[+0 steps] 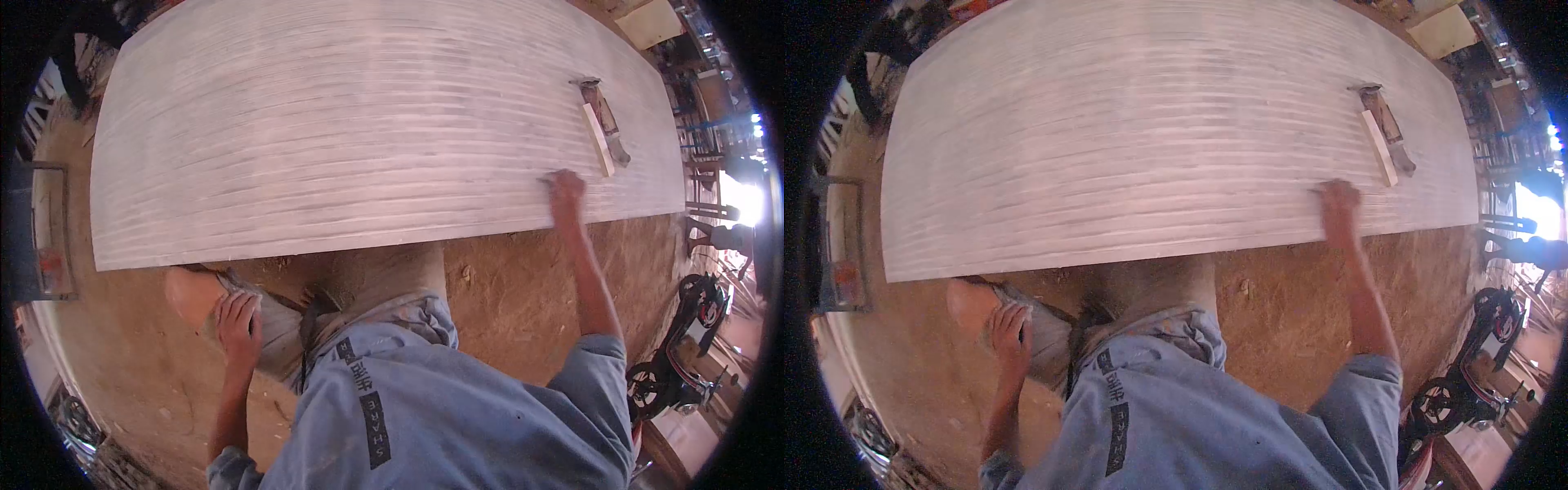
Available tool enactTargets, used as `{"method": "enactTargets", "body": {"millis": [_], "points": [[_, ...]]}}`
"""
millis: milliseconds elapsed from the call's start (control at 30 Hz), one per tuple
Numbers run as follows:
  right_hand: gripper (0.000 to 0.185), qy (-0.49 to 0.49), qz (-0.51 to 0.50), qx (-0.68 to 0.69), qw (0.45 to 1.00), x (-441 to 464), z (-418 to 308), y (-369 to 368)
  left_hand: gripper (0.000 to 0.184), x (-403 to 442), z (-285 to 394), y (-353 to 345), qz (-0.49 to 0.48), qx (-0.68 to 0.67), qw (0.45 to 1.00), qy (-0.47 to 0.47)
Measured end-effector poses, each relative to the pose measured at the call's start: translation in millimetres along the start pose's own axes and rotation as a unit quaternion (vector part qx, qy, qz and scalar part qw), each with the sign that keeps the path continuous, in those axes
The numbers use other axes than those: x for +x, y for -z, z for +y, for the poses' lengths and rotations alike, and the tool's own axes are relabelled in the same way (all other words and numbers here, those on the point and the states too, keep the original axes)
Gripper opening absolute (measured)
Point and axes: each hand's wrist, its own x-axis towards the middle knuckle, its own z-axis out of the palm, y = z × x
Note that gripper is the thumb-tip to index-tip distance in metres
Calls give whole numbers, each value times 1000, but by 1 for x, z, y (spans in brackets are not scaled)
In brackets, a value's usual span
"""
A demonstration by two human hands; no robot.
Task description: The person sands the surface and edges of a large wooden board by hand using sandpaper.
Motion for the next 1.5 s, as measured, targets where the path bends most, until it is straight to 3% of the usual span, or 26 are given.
{"method": "enactTargets", "body": {"millis": [33, 100, 200, 267, 367, 433, 500, 567, 600, 633, 733, 767, 800, 900, 933, 1000, 1100, 1200, 1233, 1267, 1300, 1333, 1367, 1400, 1433, 1500], "points": [[17, 66, 25, 8, 997, 9, -44, -12, 20, 0, 0, 1, 1, 1, 1000, -2], [21, 64, 2, 158, 985, 33, -143, -30, 20, 0, -3, -2, 0, 6, 1000, -8], [28, 160, -38, 271, 948, 87, -285, -15, 21, -1, -2, 0, -11, 20, 1000, -6], [31, 214, -112, 263, 934, 119, -337, 7, 21, -3, -2, -2, -23, 25, 999, 0], [18, 205, 10, 244, 948, 108, -313, -14, 22, -5, -10, -7, -21, 20, 999, -18], [16, 151, -9, 222, 963, 81, -237, -22, 23, -5, -9, -7, -5, 7, 1000, -24], [19, 113, -61, 86, 988, 49, -135, -1, 23, -2, -5, -7, -5, -3, 1000, -12], [17, -51, -93, 10, 994, 21, -40, 7, 23, -1, -7, -7, -6, -11, 1000, -5], [15, 20, -11, -24, 999, 7, -1, 18, 23, -1, -10, -8, -5, -5, 1000, -19], [14, -48, -38, -32, 998, 7, 2, 42, 24, -1, -12, -8, -3, 2, 999, -32], [15, 29, -25, -21, 999, 17, -17, 25, 23, -2, -16, -10, 17, -8, 999, -43], [17, 104, 12, 42, 994, 21, -43, 5, 23, -5, -16, -9, 13, -2, 999, -36], [19, 153, 14, -2, 988, 21, -77, -26, 24, -3, -14, -8, 10, 4, 1000, -29], [18, 82, -87, 243, 963, 72, -259, -34, 24, 1, -12, -6, 12, 12, 1000, -21], [23, 172, -99, 273, 941, 96, -312, -23, 24, 1, -11, -6, 13, 8, 1000, -23], [22, 229, 40, 305, 924, 128, -416, -36, 24, 3, -8, -3, 9, 14, 1000, -17], [27, 296, -134, 236, 916, 171, -504, -8, 23, -3, -10, -5, -1, 4, 1000, -10], [27, 290, -125, 222, 923, 165, -478, -11, 22, -3, -11, -6, 4, 2, 1000, -9], [26, 281, 4, 237, 930, 145, -442, -28, 21, -2, -11, -7, 9, 16, 1000, -10], [24, 264, -116, 245, 926, 137, -397, -18, 21, -2, -11, -7, 9, 8, 1000, -10], [25, 270, -35, 229, 935, 114, -340, -32, 20, -2, -12, -8, 10, -3, 1000, -7], [24, 214, -117, 160, 956, 94, -284, -24, 19, -4, -13, -9, 10, -14, 1000, -3], [22, 205, -29, 162, 965, 68, -214, -35, 19, -5, -14, -10, 8, -21, 1000, -1], [19, 131, -64, 113, 983, 47, -153, -34, 18, -5, -15, -10, 13, -19, 1000, -7], [19, 147, 4, 10, 989, 29, -96, -23, 18, -4, -16, -10, 19, -17, 1000, -16], [19, -6, -78, -30, 996, 17, -47, 21, 18, -2, -17, -10, 22, -19, 999, -23]]}}
